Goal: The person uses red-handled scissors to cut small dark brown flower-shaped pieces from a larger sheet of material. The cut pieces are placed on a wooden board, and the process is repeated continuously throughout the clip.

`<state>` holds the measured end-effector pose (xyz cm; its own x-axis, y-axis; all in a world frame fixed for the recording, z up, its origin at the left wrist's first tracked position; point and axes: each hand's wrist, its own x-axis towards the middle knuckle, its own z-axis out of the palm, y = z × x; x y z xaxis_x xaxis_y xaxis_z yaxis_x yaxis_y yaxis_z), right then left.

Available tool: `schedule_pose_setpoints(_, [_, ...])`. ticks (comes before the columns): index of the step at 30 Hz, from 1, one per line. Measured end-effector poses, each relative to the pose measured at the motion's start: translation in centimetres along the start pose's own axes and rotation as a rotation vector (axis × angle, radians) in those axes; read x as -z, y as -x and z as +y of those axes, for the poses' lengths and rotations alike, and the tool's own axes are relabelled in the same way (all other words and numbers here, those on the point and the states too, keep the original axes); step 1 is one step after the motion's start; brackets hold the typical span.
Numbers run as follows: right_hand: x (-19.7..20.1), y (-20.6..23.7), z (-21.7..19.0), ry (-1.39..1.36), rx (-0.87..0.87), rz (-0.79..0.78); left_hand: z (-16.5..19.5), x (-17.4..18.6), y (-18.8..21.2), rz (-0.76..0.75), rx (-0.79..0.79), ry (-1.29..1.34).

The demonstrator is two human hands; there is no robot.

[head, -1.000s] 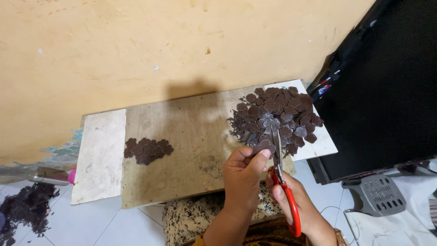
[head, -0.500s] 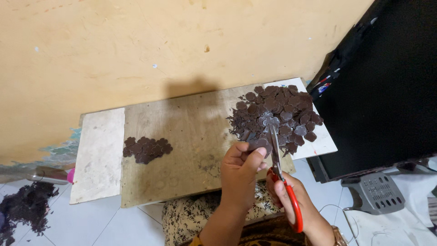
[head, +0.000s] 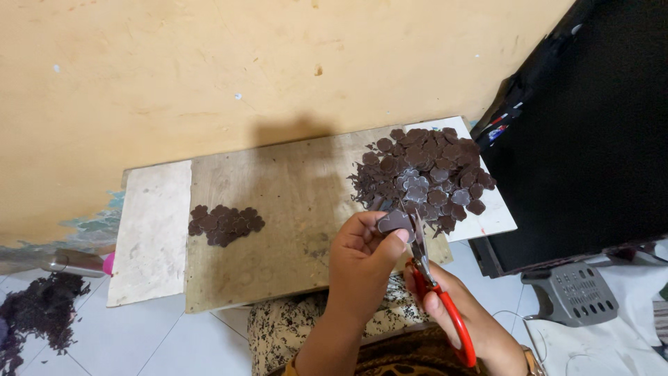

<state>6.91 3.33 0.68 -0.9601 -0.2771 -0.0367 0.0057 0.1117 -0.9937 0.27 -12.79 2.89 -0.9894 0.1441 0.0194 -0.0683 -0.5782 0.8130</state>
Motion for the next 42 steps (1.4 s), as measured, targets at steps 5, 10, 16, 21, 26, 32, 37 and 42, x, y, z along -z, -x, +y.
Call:
schedule_pose_setpoints(5, [-0.1, 0.0, -0.1, 0.013, -0.012, 0.040, 0.6, -0.5, 0.6, 0.013, 0.026, -0.003])
schedule_pose_setpoints(10, [-0.6, 0.1, 0.1, 0.048, 0.039, 0.088, 0.7, -0.8, 0.8, 0.002, -0.015, 0.001])
schedule_pose_setpoints(16, [-0.8, 0.1, 1.0, 0.016, 0.058, 0.094, 0.4, -0.9, 1.0, 0.004, -0.026, 0.006])
schedule_pose_setpoints(21, [-0.6, 0.1, 1.6, 0.007, 0.063, 0.102, 0.5, -0.9, 1.0, 0.002, -0.021, -0.012])
schedule_pose_setpoints(26, [0.0, 0.1, 1.6, -0.008, 0.080, 0.075, 0.9, -0.8, 1.0, -0.007, 0.016, -0.004])
schedule_pose_setpoints(32, [0.5, 0.1, 1.7, 0.028, 0.064, 0.077, 1.5, -0.6, 0.9, -0.050, 0.018, 0.018])
schedule_pose_setpoints(37, [0.4, 0.0, 1.8, 0.023, 0.057, 0.076, 1.4, -0.5, 0.8, -0.057, 0.012, -0.012])
schedule_pose_setpoints(42, [0.2, 0.0, 0.9, -0.008, 0.034, 0.052, 1.0, -0.4, 0.7, -0.053, -0.015, -0.023])
